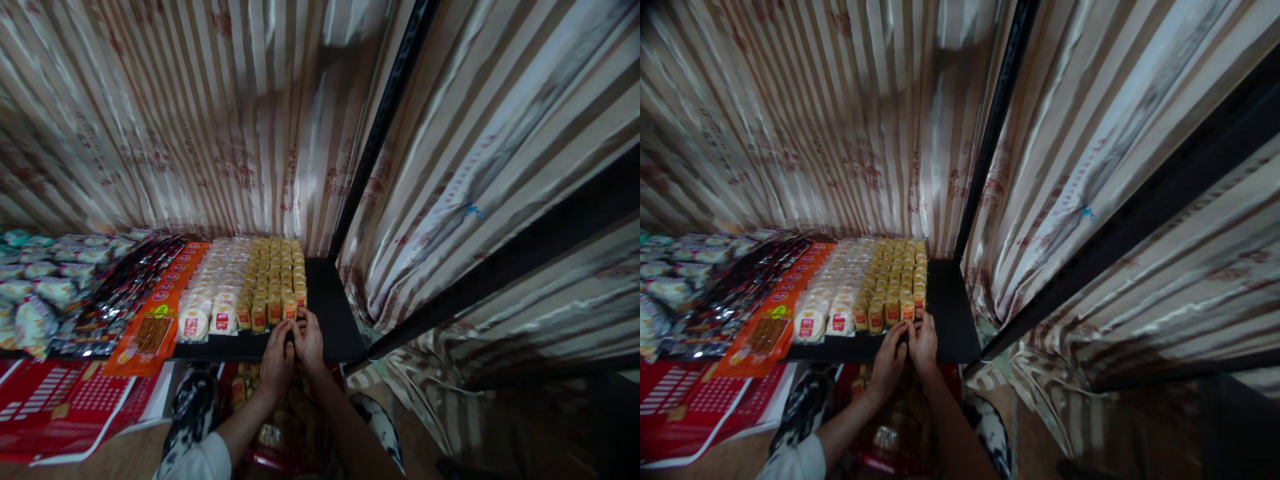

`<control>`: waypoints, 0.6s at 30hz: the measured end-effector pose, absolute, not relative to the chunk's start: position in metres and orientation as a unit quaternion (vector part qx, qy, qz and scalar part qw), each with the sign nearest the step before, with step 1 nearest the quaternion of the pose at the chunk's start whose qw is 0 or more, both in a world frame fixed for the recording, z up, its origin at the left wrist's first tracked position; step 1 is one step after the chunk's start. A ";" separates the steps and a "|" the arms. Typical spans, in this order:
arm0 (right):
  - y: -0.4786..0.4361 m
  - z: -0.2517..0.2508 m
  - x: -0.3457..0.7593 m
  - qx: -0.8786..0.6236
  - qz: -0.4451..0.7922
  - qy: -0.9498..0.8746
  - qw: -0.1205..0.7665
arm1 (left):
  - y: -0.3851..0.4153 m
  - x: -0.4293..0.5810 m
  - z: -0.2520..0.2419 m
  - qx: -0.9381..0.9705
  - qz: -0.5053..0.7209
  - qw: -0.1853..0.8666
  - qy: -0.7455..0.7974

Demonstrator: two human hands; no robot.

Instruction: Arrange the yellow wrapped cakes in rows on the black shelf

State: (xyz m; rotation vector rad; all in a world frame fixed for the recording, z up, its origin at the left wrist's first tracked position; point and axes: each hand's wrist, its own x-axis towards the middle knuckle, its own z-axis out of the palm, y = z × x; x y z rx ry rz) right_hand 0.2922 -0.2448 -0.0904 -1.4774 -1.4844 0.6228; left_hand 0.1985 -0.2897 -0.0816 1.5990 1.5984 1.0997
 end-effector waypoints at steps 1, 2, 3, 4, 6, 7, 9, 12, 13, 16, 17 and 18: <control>-0.246 -0.092 0.293 -0.595 0.258 -0.601 0.467 | -0.290 0.199 -0.081 0.605 0.411 0.308 0.609; -0.246 -0.092 0.293 -0.592 0.260 -0.600 0.471 | -0.290 0.199 -0.081 0.605 0.407 0.306 0.612; -0.247 -0.092 0.293 -0.589 0.261 -0.601 0.474 | -0.289 0.200 -0.081 0.605 0.405 0.304 0.615; -0.247 -0.092 0.293 -0.585 0.261 -0.603 0.475 | -0.289 0.200 -0.081 0.605 0.403 0.300 0.617; -0.248 -0.090 0.292 -0.577 0.258 -0.608 0.480 | -0.289 0.199 -0.082 0.604 0.402 0.294 0.622; -0.249 -0.089 0.292 -0.574 0.256 -0.610 0.482 | -0.288 0.199 -0.082 0.605 0.401 0.292 0.623; -0.249 -0.086 0.291 -0.570 0.252 -0.613 0.486 | -0.287 0.198 -0.084 0.609 0.398 0.286 0.624; -0.251 -0.086 0.291 -0.571 0.248 -0.605 0.496 | -0.285 0.198 -0.085 0.625 0.392 0.274 0.617; -0.251 -0.087 0.290 -0.572 0.247 -0.602 0.499 | -0.284 0.199 -0.085 0.631 0.390 0.270 0.614; -0.251 -0.092 0.291 -0.576 0.228 -0.607 0.497 | -0.281 0.200 -0.085 0.634 0.383 0.265 0.617; -0.251 -0.094 0.291 -0.577 0.218 -0.614 0.493 | -0.280 0.201 -0.084 0.633 0.380 0.265 0.621; -0.250 -0.096 0.291 -0.576 0.208 -0.621 0.489 | -0.279 0.201 -0.083 0.629 0.377 0.265 0.625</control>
